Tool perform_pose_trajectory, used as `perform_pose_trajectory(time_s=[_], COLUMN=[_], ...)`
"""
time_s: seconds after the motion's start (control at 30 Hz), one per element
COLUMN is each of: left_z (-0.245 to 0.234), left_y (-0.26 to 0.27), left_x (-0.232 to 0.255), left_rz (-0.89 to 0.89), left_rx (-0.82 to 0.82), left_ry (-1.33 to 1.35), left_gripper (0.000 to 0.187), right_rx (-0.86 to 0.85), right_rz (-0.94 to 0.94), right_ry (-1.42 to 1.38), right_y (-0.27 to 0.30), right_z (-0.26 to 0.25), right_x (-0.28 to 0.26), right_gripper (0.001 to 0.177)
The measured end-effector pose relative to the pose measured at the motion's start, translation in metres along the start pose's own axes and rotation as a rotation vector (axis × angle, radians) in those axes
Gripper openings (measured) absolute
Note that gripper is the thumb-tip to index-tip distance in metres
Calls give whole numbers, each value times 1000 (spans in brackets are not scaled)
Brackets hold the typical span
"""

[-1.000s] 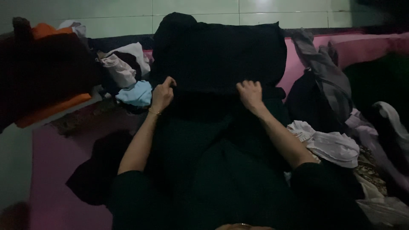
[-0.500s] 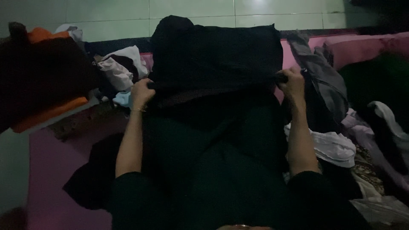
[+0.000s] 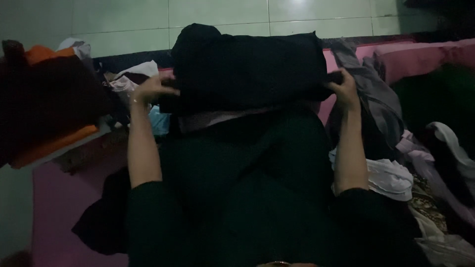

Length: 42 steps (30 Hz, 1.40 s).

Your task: The person folds a black shirt and a patterned shirt by hand on a pink mat, smoothing the fabric and placing them near a pile of clothes.

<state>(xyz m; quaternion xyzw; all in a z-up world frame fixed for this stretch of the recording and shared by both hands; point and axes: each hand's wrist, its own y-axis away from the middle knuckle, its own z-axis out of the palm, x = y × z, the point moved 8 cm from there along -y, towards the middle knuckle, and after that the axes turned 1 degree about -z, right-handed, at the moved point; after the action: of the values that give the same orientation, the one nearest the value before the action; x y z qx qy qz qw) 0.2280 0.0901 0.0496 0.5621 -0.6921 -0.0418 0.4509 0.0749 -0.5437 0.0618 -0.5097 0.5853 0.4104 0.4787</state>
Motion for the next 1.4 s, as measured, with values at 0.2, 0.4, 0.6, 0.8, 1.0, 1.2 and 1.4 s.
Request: perform_pose_trajectory(time_s=[0.2,0.4,0.6,0.8,1.0,1.2,1.4], left_z=[-20,57,65,48,16,39,23], left_y=[-55,-119,-69,-84,-82,-45,-57], left_x=[23,-59,2,-24,-50,-38,-52], left_rz=[374,8,167,7,455,-171,184], left_rx=[385,325,686,667,733,479,871], left_ry=[1088,499,-376,-135,636,-37,200], left_gripper=[67,79,106,33,39,44,37], right_rx=[216,387,260,375,373,498,357], right_rz=[-6,415,489,132,75,171,378], right_ry=[-311,335,457,385,393,375,359], right_y=[-47,-50,-49,-62,-58,-45,-47], right_z=[5,-17,-4,-6,-15,-25,-8], right_x=[26,115,163,136,125,128,123], right_gripper=[33,47,59,46,34,39,48])
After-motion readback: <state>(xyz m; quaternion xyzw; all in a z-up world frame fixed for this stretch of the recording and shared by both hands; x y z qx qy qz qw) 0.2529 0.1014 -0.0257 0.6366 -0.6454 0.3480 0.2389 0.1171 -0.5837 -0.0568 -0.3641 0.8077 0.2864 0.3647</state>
